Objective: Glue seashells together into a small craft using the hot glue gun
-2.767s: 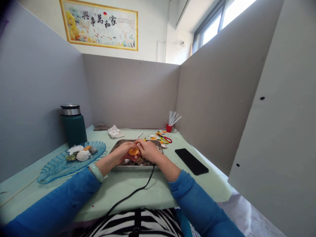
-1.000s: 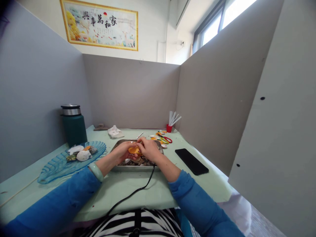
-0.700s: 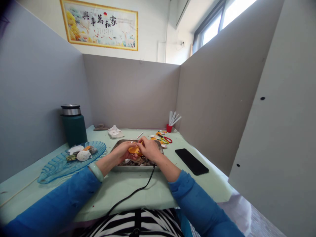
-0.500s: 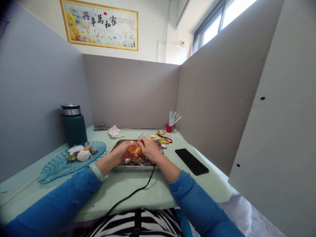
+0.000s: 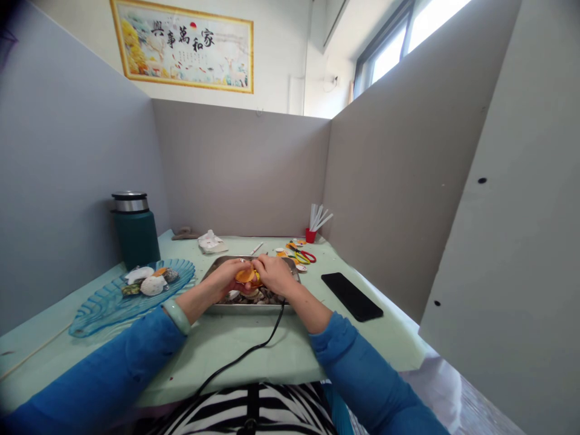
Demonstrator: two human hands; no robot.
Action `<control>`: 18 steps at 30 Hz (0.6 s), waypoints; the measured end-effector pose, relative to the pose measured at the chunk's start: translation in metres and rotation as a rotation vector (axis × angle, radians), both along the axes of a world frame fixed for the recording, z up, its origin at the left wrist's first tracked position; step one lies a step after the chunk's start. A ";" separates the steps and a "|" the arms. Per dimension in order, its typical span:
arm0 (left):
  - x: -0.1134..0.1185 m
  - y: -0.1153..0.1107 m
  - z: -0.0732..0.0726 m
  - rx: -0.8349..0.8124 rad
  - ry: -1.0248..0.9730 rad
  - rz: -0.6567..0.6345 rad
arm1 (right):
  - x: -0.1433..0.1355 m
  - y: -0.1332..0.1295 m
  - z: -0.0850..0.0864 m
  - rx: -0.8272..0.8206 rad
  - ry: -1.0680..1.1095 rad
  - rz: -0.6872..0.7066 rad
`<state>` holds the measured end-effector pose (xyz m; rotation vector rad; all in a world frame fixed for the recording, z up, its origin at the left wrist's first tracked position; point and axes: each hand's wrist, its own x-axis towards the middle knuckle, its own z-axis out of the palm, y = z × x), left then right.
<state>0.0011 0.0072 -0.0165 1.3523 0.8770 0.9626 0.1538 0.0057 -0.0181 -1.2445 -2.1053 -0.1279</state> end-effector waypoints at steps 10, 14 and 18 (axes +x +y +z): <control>0.002 -0.003 0.001 0.030 0.030 0.023 | -0.001 -0.002 0.004 -0.014 0.037 0.052; 0.002 -0.003 0.002 0.042 0.033 0.045 | 0.000 -0.002 0.005 -0.035 0.074 0.089; 0.002 -0.006 0.004 0.056 0.045 0.062 | -0.001 -0.003 0.006 -0.055 0.107 0.118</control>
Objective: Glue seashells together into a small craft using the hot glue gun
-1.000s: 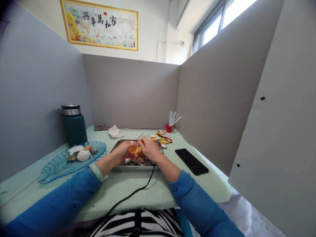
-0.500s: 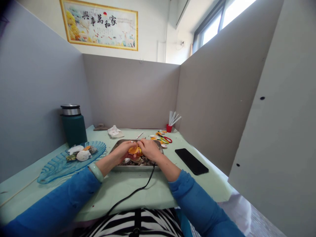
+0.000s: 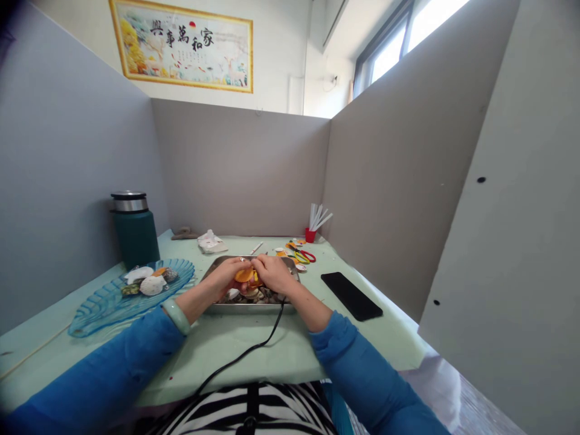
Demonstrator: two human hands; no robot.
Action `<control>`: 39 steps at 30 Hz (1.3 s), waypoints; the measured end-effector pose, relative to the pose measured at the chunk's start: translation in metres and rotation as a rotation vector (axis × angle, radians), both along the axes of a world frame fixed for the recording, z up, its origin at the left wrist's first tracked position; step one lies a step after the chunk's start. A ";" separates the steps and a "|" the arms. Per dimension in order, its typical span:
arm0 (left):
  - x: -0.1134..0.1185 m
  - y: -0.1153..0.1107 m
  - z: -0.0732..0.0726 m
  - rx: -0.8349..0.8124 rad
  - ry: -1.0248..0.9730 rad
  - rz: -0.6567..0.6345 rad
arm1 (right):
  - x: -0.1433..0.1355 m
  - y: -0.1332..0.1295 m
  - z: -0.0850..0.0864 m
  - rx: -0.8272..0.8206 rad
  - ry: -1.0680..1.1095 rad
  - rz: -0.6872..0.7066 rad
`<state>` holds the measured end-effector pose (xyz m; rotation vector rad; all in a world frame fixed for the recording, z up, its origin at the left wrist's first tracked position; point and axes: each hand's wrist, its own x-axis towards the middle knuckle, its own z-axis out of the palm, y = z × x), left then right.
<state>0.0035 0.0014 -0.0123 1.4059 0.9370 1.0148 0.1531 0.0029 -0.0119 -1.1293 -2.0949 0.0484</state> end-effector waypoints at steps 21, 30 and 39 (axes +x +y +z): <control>0.000 -0.002 0.000 -0.013 0.000 0.019 | 0.003 0.007 -0.008 -0.022 0.039 -0.003; 0.001 -0.001 0.000 0.036 -0.047 0.184 | 0.002 0.008 -0.008 0.033 -0.031 -0.051; -0.002 0.005 -0.005 0.055 0.005 0.146 | 0.002 0.007 -0.009 0.019 -0.017 -0.063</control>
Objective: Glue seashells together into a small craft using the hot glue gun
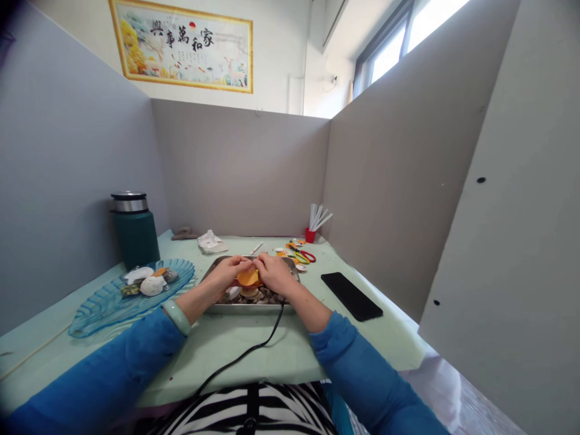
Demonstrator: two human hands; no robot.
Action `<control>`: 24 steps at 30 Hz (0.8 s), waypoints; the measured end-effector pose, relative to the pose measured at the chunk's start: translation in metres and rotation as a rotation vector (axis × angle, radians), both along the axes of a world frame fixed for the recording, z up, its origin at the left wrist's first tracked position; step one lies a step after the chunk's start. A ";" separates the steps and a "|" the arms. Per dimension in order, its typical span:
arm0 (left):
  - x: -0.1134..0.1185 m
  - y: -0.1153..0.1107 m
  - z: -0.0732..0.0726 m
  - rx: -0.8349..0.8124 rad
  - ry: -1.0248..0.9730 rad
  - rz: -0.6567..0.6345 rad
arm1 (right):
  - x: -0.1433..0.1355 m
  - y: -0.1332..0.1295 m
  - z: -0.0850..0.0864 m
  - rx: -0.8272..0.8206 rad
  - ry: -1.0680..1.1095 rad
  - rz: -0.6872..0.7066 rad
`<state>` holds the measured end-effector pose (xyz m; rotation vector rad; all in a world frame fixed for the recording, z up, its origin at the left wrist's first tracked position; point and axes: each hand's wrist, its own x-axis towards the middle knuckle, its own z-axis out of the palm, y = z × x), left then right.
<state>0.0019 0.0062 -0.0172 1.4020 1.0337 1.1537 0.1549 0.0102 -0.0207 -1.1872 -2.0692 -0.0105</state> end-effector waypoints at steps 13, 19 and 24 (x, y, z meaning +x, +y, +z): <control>0.001 -0.003 0.001 -0.015 -0.028 -0.053 | -0.001 -0.002 0.002 0.024 -0.028 -0.022; 0.003 -0.003 0.001 -0.043 -0.067 -0.034 | -0.001 -0.004 0.004 0.007 -0.019 0.055; 0.003 -0.005 0.003 -0.050 -0.072 -0.030 | -0.001 -0.005 0.003 -0.025 -0.006 0.067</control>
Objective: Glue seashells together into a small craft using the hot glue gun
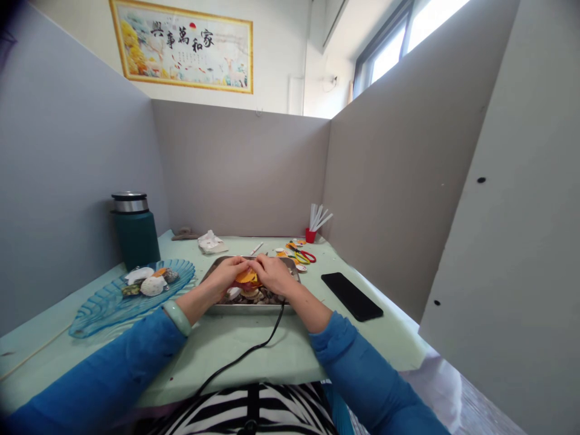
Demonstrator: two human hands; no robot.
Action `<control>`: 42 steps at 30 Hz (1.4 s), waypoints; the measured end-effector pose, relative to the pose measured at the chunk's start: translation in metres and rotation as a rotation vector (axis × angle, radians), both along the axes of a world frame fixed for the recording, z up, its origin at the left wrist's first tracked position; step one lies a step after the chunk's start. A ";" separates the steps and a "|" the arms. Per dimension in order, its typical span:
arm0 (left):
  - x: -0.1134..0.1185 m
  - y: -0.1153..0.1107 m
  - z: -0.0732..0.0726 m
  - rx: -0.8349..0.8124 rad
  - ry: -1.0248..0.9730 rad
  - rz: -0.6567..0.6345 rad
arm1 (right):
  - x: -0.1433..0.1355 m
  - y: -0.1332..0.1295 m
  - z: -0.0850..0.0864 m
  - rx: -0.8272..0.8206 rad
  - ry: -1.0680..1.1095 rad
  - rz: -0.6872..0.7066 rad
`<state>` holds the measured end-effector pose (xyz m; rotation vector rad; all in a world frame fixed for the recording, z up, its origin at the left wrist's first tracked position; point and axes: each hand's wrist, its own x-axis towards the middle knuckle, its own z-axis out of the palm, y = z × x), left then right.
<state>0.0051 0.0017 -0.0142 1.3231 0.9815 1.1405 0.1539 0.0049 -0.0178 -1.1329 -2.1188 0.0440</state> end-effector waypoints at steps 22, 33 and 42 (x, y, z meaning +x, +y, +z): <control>-0.001 -0.002 0.002 0.017 0.055 0.005 | 0.000 0.001 -0.001 0.011 -0.062 0.005; -0.003 0.003 0.000 0.016 0.045 -0.023 | 0.000 0.000 0.000 0.009 -0.056 0.008; -0.001 0.000 0.000 0.031 0.053 0.009 | 0.000 -0.001 0.001 0.017 -0.050 0.004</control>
